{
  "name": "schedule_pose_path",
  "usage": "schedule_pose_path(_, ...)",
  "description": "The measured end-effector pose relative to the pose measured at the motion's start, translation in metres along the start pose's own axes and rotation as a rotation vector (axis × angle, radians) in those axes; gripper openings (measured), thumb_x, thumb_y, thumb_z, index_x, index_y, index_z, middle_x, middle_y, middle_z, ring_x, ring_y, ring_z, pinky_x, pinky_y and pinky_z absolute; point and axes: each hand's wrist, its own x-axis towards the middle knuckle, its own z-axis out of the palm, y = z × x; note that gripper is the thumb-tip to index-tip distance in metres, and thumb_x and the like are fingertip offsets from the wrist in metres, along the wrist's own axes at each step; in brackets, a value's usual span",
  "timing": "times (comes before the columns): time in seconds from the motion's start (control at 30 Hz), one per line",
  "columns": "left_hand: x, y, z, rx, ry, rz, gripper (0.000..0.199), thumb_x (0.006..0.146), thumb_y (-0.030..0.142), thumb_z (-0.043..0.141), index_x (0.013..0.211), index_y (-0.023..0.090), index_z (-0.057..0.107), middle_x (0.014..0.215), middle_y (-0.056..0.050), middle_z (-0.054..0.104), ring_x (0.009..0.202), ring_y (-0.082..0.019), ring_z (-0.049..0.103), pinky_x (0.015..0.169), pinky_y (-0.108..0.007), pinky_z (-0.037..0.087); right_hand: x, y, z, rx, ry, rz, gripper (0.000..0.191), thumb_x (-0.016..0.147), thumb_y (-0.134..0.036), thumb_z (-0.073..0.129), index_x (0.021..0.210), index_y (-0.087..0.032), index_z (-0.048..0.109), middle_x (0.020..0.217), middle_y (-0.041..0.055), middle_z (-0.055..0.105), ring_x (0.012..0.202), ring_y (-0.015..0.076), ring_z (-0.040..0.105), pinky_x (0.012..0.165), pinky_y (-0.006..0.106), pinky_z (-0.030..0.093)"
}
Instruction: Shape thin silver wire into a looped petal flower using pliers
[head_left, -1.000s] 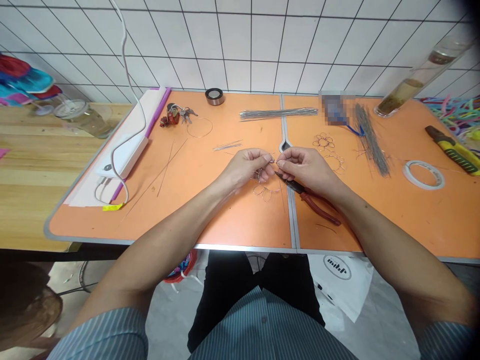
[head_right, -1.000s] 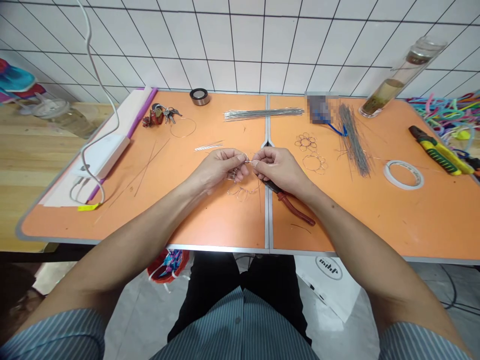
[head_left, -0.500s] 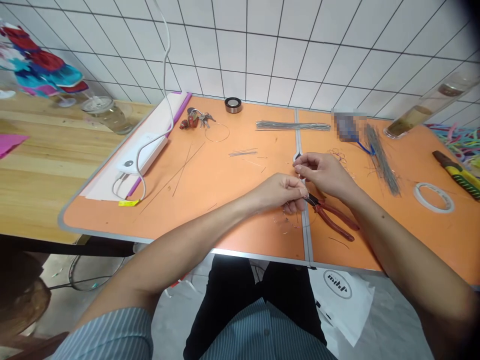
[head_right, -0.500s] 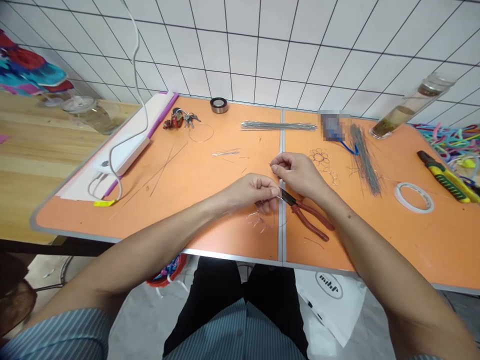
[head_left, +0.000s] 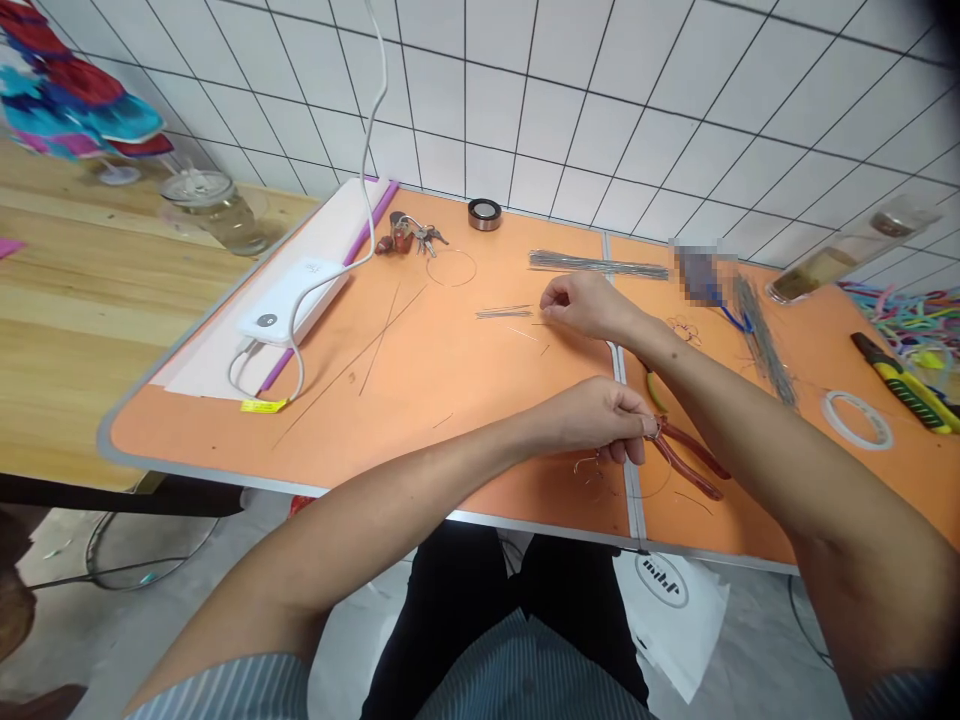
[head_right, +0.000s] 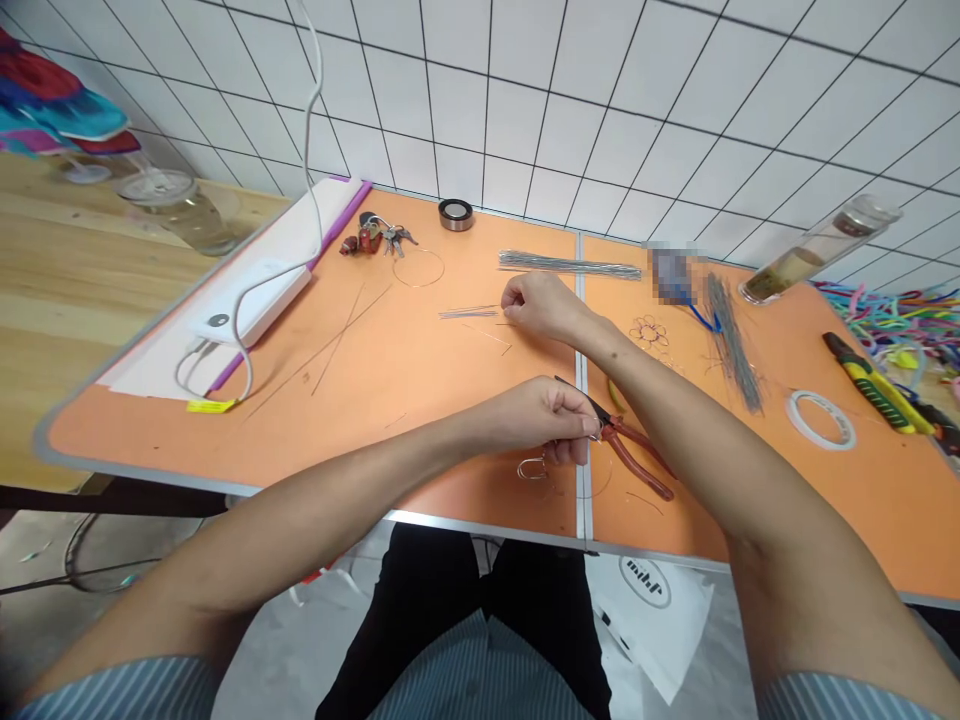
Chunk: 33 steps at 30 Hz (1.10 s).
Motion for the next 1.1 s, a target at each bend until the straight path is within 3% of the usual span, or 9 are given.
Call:
schedule_pose_path(0.27, -0.001, 0.002, -0.003, -0.007, -0.011, 0.002, 0.021, 0.102, 0.018, 0.061, 0.081, 0.016, 0.067, 0.073, -0.001, 0.072, 0.059, -0.008, 0.063, 0.061, -0.021, 0.053, 0.039, -0.002, 0.01, -0.1, -0.058, -0.021, 0.015, 0.084, -0.01, 0.066, 0.087, -0.02, 0.078, 0.094, 0.0053, 0.08, 0.083, 0.0205, 0.066, 0.07, 0.032, 0.042)
schedule_pose_path(0.53, 0.0, -0.001, -0.006, 0.011, -0.02, -0.005, 0.02, 0.102, 0.02, 0.06, 0.084, 0.016, 0.068, 0.076, -0.001, 0.073, 0.062, -0.008, 0.064, 0.061, -0.021, 0.053, 0.056, -0.011, 0.014, -0.085, -0.115, -0.082, 0.013, 0.087, -0.009, 0.067, 0.087, -0.018, 0.076, 0.092, 0.005, 0.079, 0.083, 0.0187, 0.065, 0.069, 0.031, 0.042)
schedule_pose_path(0.77, 0.004, -0.005, -0.006, 0.019, -0.025, -0.003, 0.018, 0.102, 0.022, 0.06, 0.087, 0.017, 0.068, 0.076, -0.002, 0.073, 0.065, -0.01, 0.066, 0.063, -0.022, 0.054, 0.037, -0.025, 0.007, -0.071, -0.218, -0.115, 0.008, 0.089, -0.017, 0.068, 0.087, -0.019, 0.076, 0.091, 0.0048, 0.078, 0.081, 0.019, 0.063, 0.069, 0.032, 0.04)
schedule_pose_path(0.93, 0.005, -0.01, -0.006, 0.054, -0.032, 0.003, 0.018, 0.101, 0.028, 0.061, 0.089, 0.018, 0.07, 0.08, -0.002, 0.075, 0.065, -0.01, 0.066, 0.061, -0.022, 0.053, 0.014, -0.038, 0.006, -0.185, -0.309, -0.031, 0.007, 0.091, -0.023, 0.068, 0.088, -0.021, 0.074, 0.09, 0.0051, 0.079, 0.079, 0.0196, 0.065, 0.066, 0.032, 0.038)
schedule_pose_path(1.1, 0.007, -0.012, -0.007, 0.07, -0.029, 0.0, 0.019, 0.101, 0.029, 0.061, 0.088, 0.018, 0.068, 0.079, -0.002, 0.076, 0.063, -0.01, 0.065, 0.06, -0.022, 0.054, 0.009, -0.046, 0.018, -0.338, -0.292, 0.022, 0.016, 0.098, -0.02, 0.059, 0.097, -0.019, 0.075, 0.105, 0.0136, 0.082, 0.086, 0.0262, 0.07, 0.067, 0.036, 0.04)
